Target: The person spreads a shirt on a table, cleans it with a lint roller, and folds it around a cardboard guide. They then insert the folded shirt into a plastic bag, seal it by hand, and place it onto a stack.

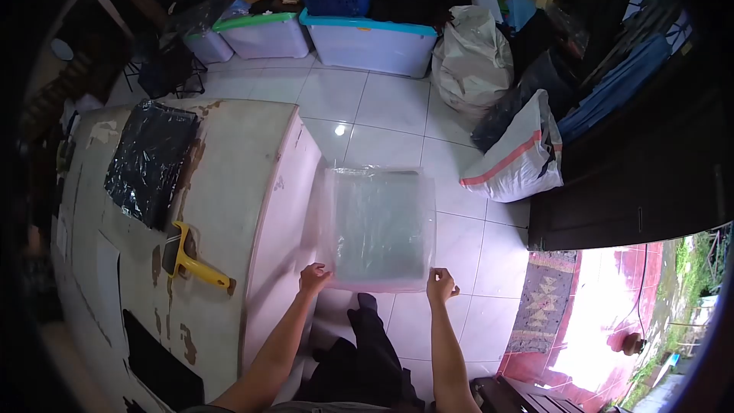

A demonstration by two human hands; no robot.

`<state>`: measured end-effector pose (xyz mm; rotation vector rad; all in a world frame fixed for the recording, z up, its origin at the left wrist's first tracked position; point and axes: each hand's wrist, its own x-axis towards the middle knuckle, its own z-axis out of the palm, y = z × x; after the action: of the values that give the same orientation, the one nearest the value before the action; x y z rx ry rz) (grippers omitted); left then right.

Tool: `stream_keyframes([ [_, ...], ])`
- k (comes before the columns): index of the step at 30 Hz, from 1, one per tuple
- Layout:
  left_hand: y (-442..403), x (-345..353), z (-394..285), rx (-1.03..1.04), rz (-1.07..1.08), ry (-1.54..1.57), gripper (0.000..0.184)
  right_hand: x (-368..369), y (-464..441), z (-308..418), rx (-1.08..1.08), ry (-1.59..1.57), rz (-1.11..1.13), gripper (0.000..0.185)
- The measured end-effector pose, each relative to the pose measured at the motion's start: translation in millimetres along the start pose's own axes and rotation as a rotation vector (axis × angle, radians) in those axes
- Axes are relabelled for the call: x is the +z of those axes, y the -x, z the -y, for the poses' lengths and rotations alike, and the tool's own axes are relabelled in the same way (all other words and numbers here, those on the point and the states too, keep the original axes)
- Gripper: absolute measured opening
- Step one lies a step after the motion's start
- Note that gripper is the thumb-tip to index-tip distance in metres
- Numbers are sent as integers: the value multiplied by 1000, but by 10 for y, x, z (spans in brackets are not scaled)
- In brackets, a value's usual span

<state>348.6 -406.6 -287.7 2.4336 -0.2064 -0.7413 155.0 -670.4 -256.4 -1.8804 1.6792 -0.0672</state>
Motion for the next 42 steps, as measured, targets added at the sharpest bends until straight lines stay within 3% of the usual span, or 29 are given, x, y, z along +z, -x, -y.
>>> stream_keyframes([
  [3, -36, 44, 42, 60, -14, -2, 45, -53, 3, -145, -20, -67, -41, 20],
  [6, 29, 33, -109, 48, 34, 27, 44, -144, 3, -220, -164, -323, 146, 17],
  [7, 117, 26, -219, 73, -62, -41, 43, -203, 28, -194, -167, -321, 146, 17],
  [9, 199, 71, -309, 96, -166, -108, 42, -435, 137, -22, -31, -631, 519, 15],
  [10, 217, 131, -287, 118, -170, -139, 42, -572, 209, 97, -36, -630, 522, 15],
  [12, 286, 131, -287, 124, -142, -152, 45, -873, 400, 336, -62, -730, 748, 16],
  [16, 374, 71, -292, 282, -43, -32, 37, -1312, 766, 634, -246, -744, 840, 16],
  [18, 536, -28, -407, 247, 63, 472, 25, -1504, 914, 748, -340, -769, 842, 17],
  [20, 825, -410, -681, 313, 54, 462, 15, -1735, 1072, 886, -397, -798, 815, 18],
  [22, 1017, -741, -783, 357, 232, 912, 10, -1910, 1177, 1005, -513, -806, 791, 20],
  [25, 1577, -1717, -1071, 339, 260, 1179, 7, -2141, 1445, 1288, -697, -926, 730, 20],
  [30, 2594, -2984, -583, 544, -183, 1280, 11, -2265, 2305, 2025, -1009, -1099, 847, 18],
  [34, 3502, -3502, 241, 602, -554, 1322, 10, -1726, 3089, 2404, -1099, -1049, 1048, 18],
  [39, 4503, -3593, 1356, 409, -921, 1267, 7, -729, 4160, 2597, -981, -804, 1403, 18],
  [41, 4776, -3456, 1883, 181, -1116, 1315, 6, -377, 4633, 2615, -1022, -623, 1524, 17],
  [42, 4880, -3399, 2124, 219, -1140, 1357, 5, -170, 4817, 2576, -1009, -536, 1530, 16],
])
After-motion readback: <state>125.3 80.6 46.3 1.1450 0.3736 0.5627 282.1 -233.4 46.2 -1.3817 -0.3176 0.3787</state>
